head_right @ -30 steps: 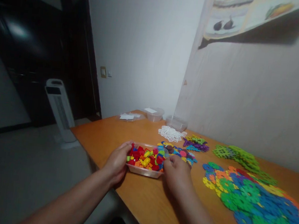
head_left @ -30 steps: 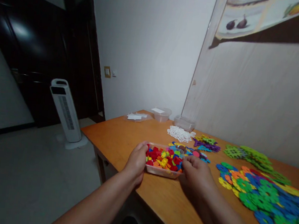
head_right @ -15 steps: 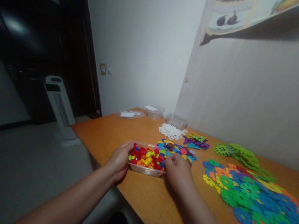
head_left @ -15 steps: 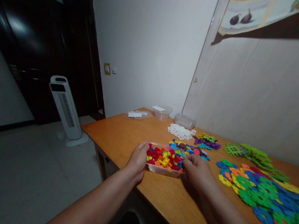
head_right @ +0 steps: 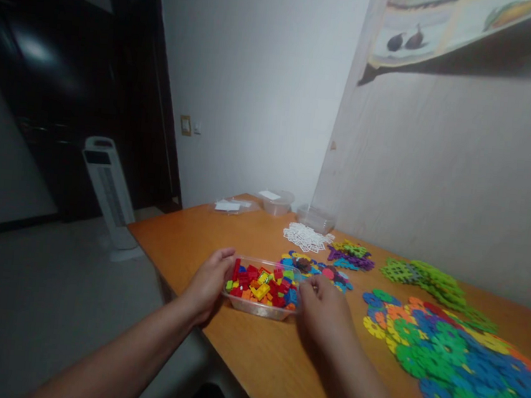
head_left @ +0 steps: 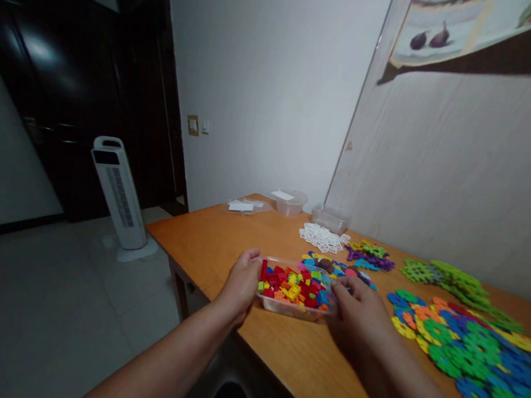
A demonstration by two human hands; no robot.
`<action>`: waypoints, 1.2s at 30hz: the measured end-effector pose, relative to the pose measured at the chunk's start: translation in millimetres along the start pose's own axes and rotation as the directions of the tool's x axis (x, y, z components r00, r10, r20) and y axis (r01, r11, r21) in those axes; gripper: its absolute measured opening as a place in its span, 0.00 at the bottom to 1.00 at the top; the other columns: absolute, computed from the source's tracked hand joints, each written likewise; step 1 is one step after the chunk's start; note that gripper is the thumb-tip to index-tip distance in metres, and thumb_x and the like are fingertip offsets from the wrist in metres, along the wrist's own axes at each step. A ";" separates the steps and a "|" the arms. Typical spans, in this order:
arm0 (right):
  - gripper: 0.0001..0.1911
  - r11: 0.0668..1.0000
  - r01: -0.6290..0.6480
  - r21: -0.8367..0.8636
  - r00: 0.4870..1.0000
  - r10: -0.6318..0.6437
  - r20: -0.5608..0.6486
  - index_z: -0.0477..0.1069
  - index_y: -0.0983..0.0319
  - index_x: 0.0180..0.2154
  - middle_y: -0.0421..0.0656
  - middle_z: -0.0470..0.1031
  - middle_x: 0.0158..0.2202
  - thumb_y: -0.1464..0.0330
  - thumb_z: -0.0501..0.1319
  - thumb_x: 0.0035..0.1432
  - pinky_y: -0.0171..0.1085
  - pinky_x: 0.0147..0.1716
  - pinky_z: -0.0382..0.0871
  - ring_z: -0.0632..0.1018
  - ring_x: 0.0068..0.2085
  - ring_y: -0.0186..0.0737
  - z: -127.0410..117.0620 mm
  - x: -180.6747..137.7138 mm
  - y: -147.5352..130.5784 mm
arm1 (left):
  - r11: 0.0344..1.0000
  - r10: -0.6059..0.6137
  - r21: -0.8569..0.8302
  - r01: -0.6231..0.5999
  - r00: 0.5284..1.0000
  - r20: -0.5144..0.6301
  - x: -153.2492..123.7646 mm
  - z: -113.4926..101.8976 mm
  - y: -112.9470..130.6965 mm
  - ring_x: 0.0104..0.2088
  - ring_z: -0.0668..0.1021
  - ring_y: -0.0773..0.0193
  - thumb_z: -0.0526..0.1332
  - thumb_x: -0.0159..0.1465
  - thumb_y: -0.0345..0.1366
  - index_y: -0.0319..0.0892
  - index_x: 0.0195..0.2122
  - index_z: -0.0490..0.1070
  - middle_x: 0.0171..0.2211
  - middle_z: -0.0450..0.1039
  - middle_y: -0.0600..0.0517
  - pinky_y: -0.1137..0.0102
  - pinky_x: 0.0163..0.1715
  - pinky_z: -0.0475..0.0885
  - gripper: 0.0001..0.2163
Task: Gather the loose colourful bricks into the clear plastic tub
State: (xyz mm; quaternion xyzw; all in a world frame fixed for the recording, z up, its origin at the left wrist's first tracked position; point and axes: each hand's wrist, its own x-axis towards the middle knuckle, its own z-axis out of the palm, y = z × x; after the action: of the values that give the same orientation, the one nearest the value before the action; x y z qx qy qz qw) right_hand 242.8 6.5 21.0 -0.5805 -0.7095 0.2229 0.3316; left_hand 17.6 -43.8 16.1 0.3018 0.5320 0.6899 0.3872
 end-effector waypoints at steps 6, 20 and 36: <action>0.20 0.966 0.238 -0.101 0.965 -0.247 -0.092 0.76 0.56 0.49 0.46 0.80 0.46 0.59 0.54 0.61 0.42 0.44 0.68 0.78 0.46 0.46 -3.5 -5.0 -7.1 | 0.786 0.366 0.412 -0.461 0.884 0.292 -6.7 -10.0 18.4 0.48 0.77 0.54 0.59 0.65 0.37 0.46 0.45 0.79 0.46 0.79 0.46 0.63 0.54 0.68 0.11; 0.11 0.890 0.447 -0.089 0.889 -0.453 -0.066 0.79 0.57 0.39 0.46 0.78 0.51 0.63 0.59 0.60 0.47 0.57 0.63 0.74 0.55 0.46 12.8 3.2 6.1 | 0.415 0.359 0.503 -0.758 0.645 0.675 -4.8 -0.1 33.2 0.36 0.78 0.55 0.61 0.62 0.35 0.51 0.41 0.82 0.36 0.81 0.49 0.64 0.43 0.68 0.10; 0.09 0.878 0.469 -0.096 0.873 -0.478 -0.099 0.76 0.56 0.35 0.43 0.79 0.46 0.66 0.56 0.59 0.48 0.53 0.64 0.75 0.50 0.48 13.4 4.8 11.2 | 0.223 0.209 0.564 -0.795 0.604 0.769 3.8 20.0 38.9 0.44 0.76 0.57 0.53 0.68 0.33 0.45 0.50 0.77 0.43 0.80 0.48 0.63 0.47 0.69 0.15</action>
State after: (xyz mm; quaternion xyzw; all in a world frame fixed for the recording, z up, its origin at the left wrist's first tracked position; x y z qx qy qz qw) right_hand 240.1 14.6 4.9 -0.4126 -0.8161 0.0750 0.3976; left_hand 23.9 -35.7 58.8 0.7992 0.5333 0.2747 0.0382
